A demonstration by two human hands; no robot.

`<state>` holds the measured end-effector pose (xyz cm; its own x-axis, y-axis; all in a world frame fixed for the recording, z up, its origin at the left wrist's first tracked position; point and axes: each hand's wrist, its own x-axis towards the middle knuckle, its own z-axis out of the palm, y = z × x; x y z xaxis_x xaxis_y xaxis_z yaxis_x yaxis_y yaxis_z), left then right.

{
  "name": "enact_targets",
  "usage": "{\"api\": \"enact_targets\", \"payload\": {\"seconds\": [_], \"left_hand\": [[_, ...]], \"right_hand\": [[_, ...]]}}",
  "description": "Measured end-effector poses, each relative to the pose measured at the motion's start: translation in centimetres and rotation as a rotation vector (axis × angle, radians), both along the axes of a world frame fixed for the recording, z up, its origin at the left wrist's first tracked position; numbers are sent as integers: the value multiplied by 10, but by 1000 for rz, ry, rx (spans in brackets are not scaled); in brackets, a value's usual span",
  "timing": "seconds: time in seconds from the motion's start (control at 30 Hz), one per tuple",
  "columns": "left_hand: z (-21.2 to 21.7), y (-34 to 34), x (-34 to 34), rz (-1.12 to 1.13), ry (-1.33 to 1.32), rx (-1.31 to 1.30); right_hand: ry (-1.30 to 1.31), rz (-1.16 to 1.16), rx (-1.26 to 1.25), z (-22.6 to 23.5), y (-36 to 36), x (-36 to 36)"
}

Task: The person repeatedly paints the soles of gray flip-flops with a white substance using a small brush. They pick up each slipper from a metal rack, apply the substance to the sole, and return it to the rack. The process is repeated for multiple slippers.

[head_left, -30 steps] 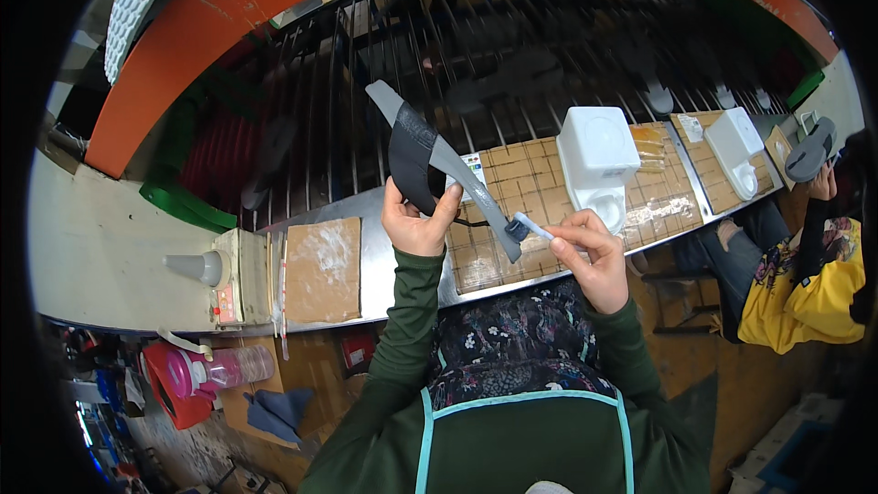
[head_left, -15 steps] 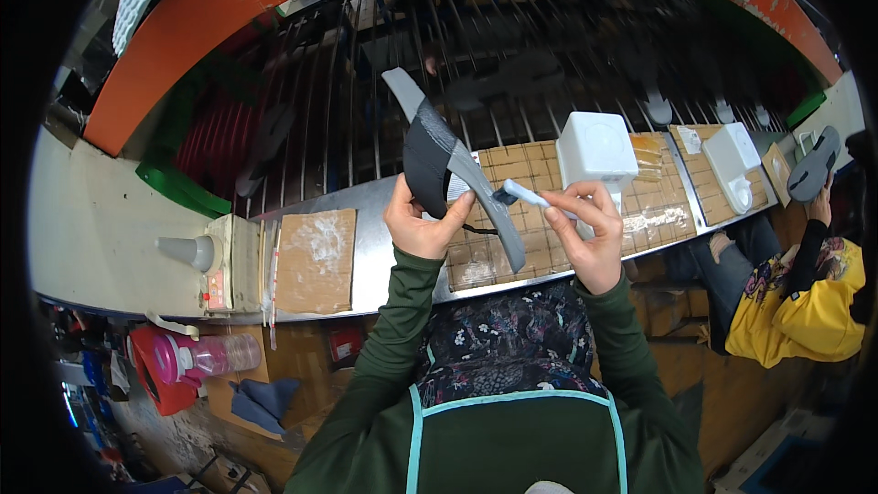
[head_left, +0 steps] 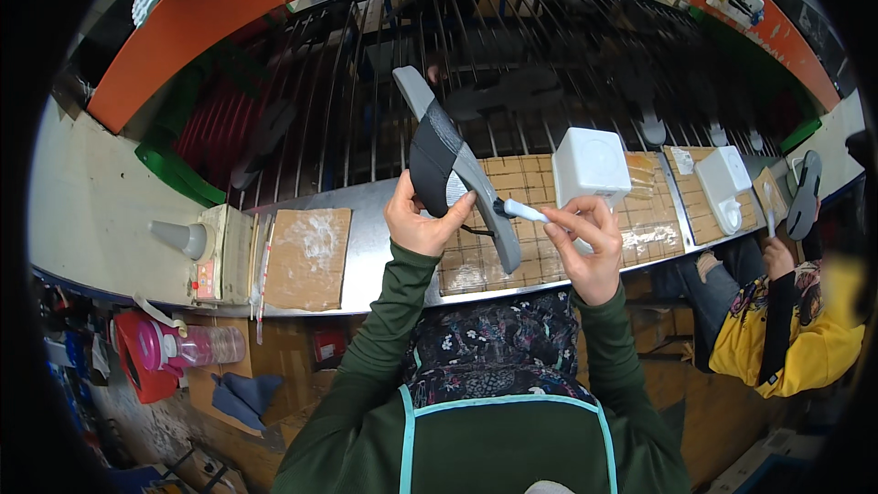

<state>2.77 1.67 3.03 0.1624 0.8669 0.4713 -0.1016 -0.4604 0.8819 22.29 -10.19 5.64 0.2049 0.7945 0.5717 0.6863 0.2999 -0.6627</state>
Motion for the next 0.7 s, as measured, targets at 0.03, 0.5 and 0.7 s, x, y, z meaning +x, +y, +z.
{"api": "enact_targets", "payload": {"seconds": [0.03,0.5,0.7], "left_hand": [[0,0,0,-12,-3,-7],[-5,15,-4,-21,-31,-75],[-2,22,0,1,-107,-51]], "right_hand": [[1,0,0,-1,-1,0],[81,-30,14,-8,-1,-6],[100,-25,13,-7,-1,-6]]}}
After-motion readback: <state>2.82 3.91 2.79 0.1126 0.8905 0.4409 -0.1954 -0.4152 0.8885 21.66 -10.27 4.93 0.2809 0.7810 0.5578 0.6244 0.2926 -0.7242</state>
